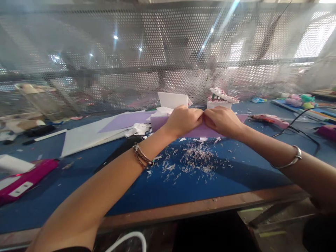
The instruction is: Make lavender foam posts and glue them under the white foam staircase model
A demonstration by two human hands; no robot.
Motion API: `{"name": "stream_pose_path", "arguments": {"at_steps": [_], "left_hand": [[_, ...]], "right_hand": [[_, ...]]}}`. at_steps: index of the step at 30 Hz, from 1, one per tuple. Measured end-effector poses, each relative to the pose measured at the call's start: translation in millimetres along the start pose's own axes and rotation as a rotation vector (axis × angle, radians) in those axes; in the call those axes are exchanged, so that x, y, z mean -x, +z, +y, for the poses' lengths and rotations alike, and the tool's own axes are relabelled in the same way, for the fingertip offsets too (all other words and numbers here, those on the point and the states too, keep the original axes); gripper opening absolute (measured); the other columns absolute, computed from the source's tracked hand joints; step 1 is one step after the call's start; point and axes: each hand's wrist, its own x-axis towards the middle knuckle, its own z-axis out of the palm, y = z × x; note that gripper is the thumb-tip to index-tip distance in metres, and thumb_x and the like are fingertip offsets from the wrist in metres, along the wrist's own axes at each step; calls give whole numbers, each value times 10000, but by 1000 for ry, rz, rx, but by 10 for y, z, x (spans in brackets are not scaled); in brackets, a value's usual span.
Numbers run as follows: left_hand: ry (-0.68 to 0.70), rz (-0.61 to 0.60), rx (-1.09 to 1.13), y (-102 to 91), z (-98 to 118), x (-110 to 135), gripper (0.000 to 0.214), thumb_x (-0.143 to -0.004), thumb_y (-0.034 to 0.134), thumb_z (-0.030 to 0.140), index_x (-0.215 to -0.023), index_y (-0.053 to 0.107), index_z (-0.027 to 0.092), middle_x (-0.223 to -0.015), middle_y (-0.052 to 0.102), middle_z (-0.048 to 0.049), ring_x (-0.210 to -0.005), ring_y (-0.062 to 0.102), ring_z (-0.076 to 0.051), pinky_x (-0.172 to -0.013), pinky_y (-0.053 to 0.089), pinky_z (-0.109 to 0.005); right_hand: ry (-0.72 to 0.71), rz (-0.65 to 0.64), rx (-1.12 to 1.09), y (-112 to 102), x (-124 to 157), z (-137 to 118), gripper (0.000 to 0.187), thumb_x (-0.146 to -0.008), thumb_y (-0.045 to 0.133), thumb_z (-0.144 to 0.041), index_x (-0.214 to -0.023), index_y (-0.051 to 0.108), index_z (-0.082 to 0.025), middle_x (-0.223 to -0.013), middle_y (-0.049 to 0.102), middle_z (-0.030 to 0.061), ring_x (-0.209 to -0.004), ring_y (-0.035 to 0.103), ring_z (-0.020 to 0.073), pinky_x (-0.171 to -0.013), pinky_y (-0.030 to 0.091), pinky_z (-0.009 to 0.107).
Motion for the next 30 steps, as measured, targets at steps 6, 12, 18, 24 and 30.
{"name": "stream_pose_path", "arguments": {"at_steps": [6, 12, 18, 24, 30], "left_hand": [[-17, 90, -2, -124, -202, -65, 394, -917, 304, 367, -808, 616, 154, -637, 626, -39, -596, 555, -134, -569, 343, -259], [-130, 38, 78, -314, -449, 87, 348, -900, 327, 343, -882, 636, 185, -693, 634, -26, -652, 566, -139, -575, 332, -241], [-142, 32, 71, -387, -503, 58, 326, -886, 346, 330, -870, 638, 186, -697, 642, -22, -632, 555, -132, -555, 300, -229], [-101, 49, 150, -457, -518, -61, 369, -889, 337, 342, -860, 645, 141, -698, 642, -41, -605, 535, -126, -551, 313, -231], [27, 94, 231, -499, -557, -128, 361, -887, 354, 362, -933, 637, 143, -787, 662, -39, -696, 587, -130, -632, 396, -229]], "right_hand": [[119, 140, 20, -119, -158, 101, 251, -805, 362, -278, -704, 559, -159, -596, 523, 6, -524, 388, 84, -523, 201, 233], [218, 123, 115, -175, 85, 535, 199, -756, 399, -235, -653, 552, -161, -547, 496, -5, -483, 325, 70, -499, 194, 231], [351, 100, 216, -313, 148, 742, 246, -808, 396, -261, -764, 610, -147, -671, 597, 36, -587, 475, 108, -538, 253, 240], [48, 176, 17, -482, -108, 409, 381, -889, 351, -356, -1100, 560, -117, -1041, 596, 98, -930, 520, 186, -792, 349, 313], [14, -30, -123, -477, -376, 194, 344, -912, 311, -311, -787, 583, -143, -703, 580, 40, -601, 446, 113, -598, 273, 248]]}}
